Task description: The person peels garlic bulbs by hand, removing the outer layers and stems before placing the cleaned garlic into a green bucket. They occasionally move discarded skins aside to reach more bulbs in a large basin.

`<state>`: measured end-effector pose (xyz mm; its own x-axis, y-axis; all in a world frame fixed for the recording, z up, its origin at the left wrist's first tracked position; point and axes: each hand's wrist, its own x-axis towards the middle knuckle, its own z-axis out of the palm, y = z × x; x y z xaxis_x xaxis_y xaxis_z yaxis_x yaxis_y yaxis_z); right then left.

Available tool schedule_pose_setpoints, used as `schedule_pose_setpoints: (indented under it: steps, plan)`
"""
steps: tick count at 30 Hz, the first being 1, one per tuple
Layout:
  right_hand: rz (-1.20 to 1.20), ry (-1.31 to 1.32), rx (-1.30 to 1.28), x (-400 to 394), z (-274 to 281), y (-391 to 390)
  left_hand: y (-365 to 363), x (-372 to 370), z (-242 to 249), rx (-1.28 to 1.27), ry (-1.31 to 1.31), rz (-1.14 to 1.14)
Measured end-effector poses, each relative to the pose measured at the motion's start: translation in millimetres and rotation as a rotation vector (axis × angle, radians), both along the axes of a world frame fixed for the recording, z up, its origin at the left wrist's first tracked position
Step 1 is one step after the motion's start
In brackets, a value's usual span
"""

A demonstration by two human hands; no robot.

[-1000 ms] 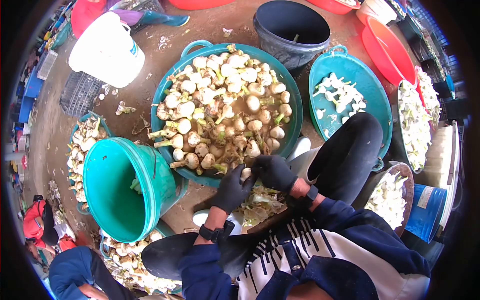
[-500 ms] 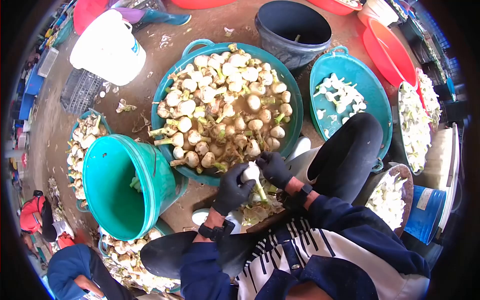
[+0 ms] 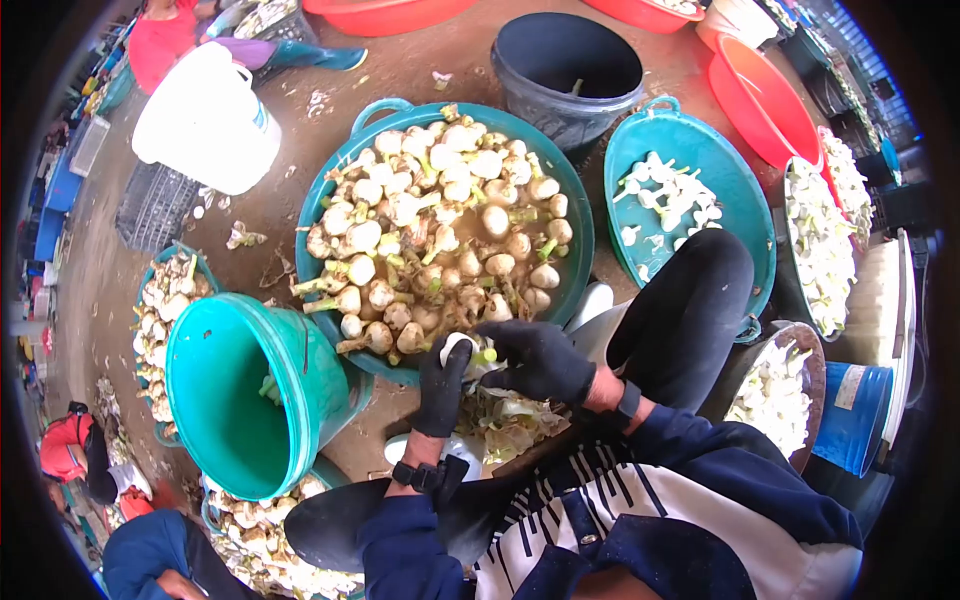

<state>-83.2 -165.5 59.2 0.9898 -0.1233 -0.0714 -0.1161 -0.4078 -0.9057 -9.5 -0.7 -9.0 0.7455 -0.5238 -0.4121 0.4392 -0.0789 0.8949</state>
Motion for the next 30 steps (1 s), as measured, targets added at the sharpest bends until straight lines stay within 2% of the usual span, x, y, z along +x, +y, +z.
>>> schedule_pose_setpoints:
  steps: [1, 3, 4, 5, 7, 8, 9, 12, 14, 15, 16, 18, 19, 20, 22, 25, 28, 30]
  plan:
    - [-0.026, -0.028, 0.024, 0.1, -9.0, 5.5, -5.1, -8.3, 1.0, -0.001, -0.203, 0.004]
    - [-0.117, -0.016, 0.182, 1.1, -22.5, 5.7, -10.1, -15.9, 7.5, -0.051, -0.148, -0.005]
    - [-0.160, -0.012, 0.264, 2.5, -26.5, 4.3, -5.4, -15.3, 4.1, -0.094, 0.111, -0.023]
    - [-0.239, -0.017, 0.344, 3.0, -28.3, -1.1, 0.1, -14.0, 2.6, -0.094, 0.190, -0.079]
    - [-0.408, -0.060, 0.250, 15.8, -9.8, -28.3, -2.9, -16.6, 1.2, 0.003, 0.011, -0.201]
    - [-0.524, -0.210, 0.198, 27.1, -4.3, -47.1, -3.7, -19.7, -2.9, 0.022, -0.020, -0.266]
    - [-0.624, -0.205, 0.271, 36.7, -1.1, -73.8, -4.3, -22.8, -7.1, 0.039, -0.053, -0.330]
    - [-0.702, -0.379, 0.363, 66.2, 63.0, -130.2, -4.1, -43.4, -21.8, -0.011, -0.515, -0.649]
    - [-0.864, -0.459, 0.327, 86.1, 74.1, -139.1, -10.3, -47.2, 1.3, 0.156, -0.447, -1.066]
    - [-0.809, -0.417, 0.197, 86.8, 60.6, -142.9, -12.5, -47.3, 9.3, 0.241, -0.405, -1.277]
    - [-0.651, -0.373, 0.192, 87.1, 44.0, -140.7, -12.0, -49.0, 6.7, 0.221, -0.443, -1.269]
    - [-0.484, -0.231, -0.277, 81.3, -8.3, -119.2, -6.2, -55.8, -8.3, 0.177, -0.514, -1.256]
    - [-0.304, -0.054, -0.386, 72.3, -31.1, -101.8, -0.7, -60.1, -21.4, 0.131, -0.570, -1.150]
    - [-0.157, 0.081, -0.486, 66.0, -57.7, -79.5, -0.9, -58.0, -15.4, 0.188, -0.518, -1.098]
    - [0.018, 0.313, -0.571, 51.4, -76.7, -38.6, -6.6, -47.6, 2.3, 0.300, -0.417, -0.988]
    - [-0.004, 0.098, -0.941, 45.8, -129.1, -13.3, -5.0, -41.2, -11.7, 0.288, -0.407, -0.891]
    - [0.062, 0.092, -0.935, 47.7, -131.2, -20.2, -5.4, -37.9, -13.3, 0.252, -0.478, -0.662]
    - [0.070, 0.213, -0.837, 49.2, -117.5, -26.1, -7.1, -32.9, -9.3, 0.274, -0.520, -0.512]
